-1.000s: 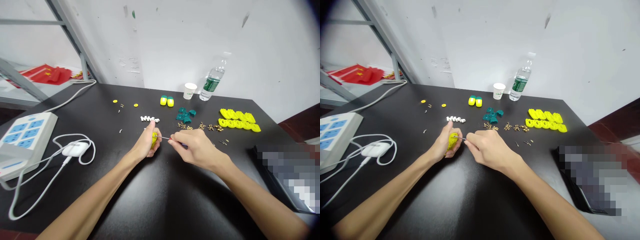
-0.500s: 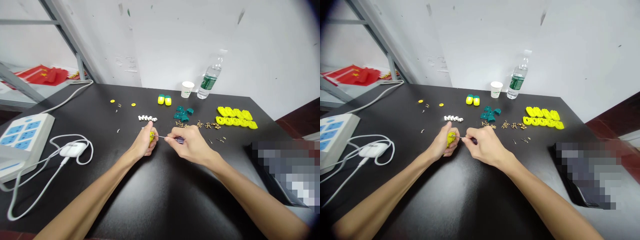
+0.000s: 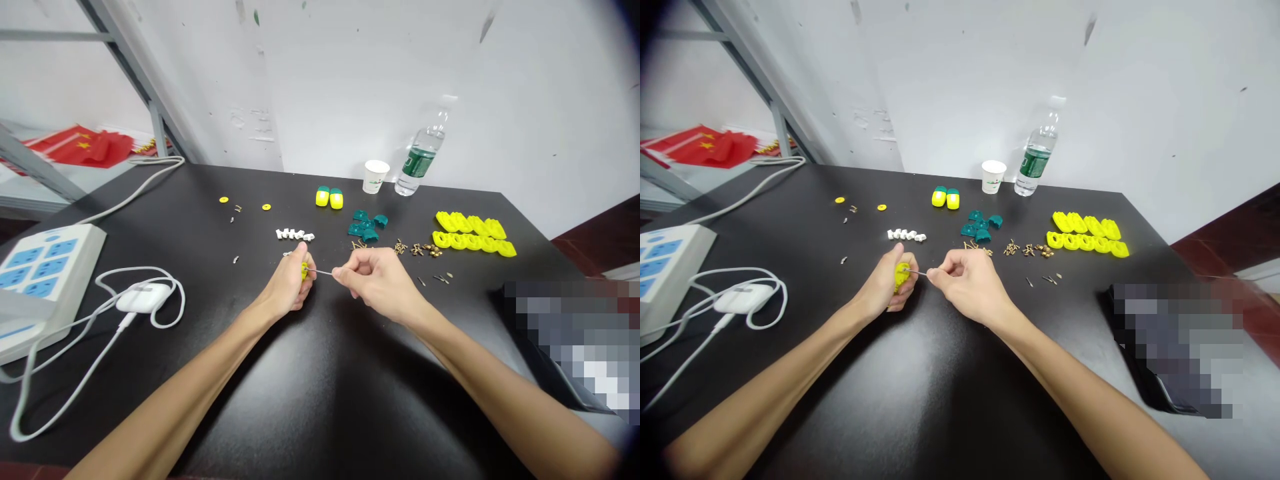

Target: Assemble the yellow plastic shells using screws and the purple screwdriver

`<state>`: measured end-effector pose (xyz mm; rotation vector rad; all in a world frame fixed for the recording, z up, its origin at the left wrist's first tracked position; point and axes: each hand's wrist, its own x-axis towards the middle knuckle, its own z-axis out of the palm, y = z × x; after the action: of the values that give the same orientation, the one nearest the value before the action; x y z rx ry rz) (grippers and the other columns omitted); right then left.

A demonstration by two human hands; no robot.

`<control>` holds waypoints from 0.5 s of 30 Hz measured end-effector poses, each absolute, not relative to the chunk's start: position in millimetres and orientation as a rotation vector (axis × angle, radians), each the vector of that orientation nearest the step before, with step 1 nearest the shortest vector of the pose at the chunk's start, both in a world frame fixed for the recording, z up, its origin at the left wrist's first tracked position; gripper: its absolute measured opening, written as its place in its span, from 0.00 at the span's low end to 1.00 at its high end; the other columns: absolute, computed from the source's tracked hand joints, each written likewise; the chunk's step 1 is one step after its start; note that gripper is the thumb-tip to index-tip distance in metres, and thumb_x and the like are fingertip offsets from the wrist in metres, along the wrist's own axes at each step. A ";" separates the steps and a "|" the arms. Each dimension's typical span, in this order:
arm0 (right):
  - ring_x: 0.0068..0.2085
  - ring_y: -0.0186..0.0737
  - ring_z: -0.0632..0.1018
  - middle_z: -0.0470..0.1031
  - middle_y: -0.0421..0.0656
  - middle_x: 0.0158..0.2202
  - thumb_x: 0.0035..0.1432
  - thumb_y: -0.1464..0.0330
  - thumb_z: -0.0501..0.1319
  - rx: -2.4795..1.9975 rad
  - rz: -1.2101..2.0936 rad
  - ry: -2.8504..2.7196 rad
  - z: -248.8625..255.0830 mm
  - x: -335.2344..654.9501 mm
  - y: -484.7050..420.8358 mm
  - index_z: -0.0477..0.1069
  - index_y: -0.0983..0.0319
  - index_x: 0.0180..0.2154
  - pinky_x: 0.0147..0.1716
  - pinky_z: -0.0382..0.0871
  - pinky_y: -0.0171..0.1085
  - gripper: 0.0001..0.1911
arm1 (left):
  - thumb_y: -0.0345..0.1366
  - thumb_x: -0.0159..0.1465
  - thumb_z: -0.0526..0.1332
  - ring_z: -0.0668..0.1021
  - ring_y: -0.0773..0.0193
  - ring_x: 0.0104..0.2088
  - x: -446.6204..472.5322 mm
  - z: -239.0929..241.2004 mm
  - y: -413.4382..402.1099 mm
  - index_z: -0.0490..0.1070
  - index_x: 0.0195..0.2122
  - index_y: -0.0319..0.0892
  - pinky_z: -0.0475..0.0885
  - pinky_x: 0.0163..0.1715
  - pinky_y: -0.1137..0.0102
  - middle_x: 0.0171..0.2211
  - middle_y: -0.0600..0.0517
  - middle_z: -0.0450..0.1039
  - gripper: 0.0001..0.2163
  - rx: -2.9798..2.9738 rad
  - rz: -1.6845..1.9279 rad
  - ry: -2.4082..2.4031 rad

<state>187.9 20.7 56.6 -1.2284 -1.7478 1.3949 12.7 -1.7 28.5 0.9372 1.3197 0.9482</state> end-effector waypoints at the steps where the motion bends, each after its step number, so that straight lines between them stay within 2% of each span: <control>1: 0.16 0.26 0.60 0.65 0.34 0.15 0.52 0.63 0.66 -1.246 1.462 -1.683 56.6 187.2 20.9 0.64 0.61 0.21 0.15 0.50 0.30 0.15 | 0.58 0.69 0.42 0.52 0.73 0.12 12.6 28.7 -1.9 0.59 0.26 0.44 0.48 0.11 0.79 0.14 0.60 0.51 0.24 0.939 0.946 1.325; 7: 0.13 0.22 0.53 0.63 0.33 0.14 0.50 0.64 0.70 -1.272 1.830 -1.276 55.1 185.2 21.1 0.61 0.61 0.21 0.12 0.39 0.28 0.19 | 0.58 0.69 0.42 0.53 0.73 0.12 10.3 25.9 -2.2 0.59 0.27 0.44 0.49 0.11 0.79 0.15 0.60 0.52 0.24 0.983 0.957 1.345; 15: 0.13 0.21 0.52 0.65 0.34 0.15 0.53 0.64 0.68 -1.252 1.937 -1.226 49.6 187.9 25.0 0.60 0.60 0.22 0.13 0.38 0.29 0.18 | 0.57 0.69 0.42 0.55 0.73 0.12 7.7 19.6 -2.7 0.60 0.30 0.44 0.50 0.11 0.79 0.15 0.59 0.55 0.23 0.997 0.978 1.306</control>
<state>187.9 25.0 49.6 -1.2525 -1.2263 1.9372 7.7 -2.7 19.6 0.9974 1.3056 0.9779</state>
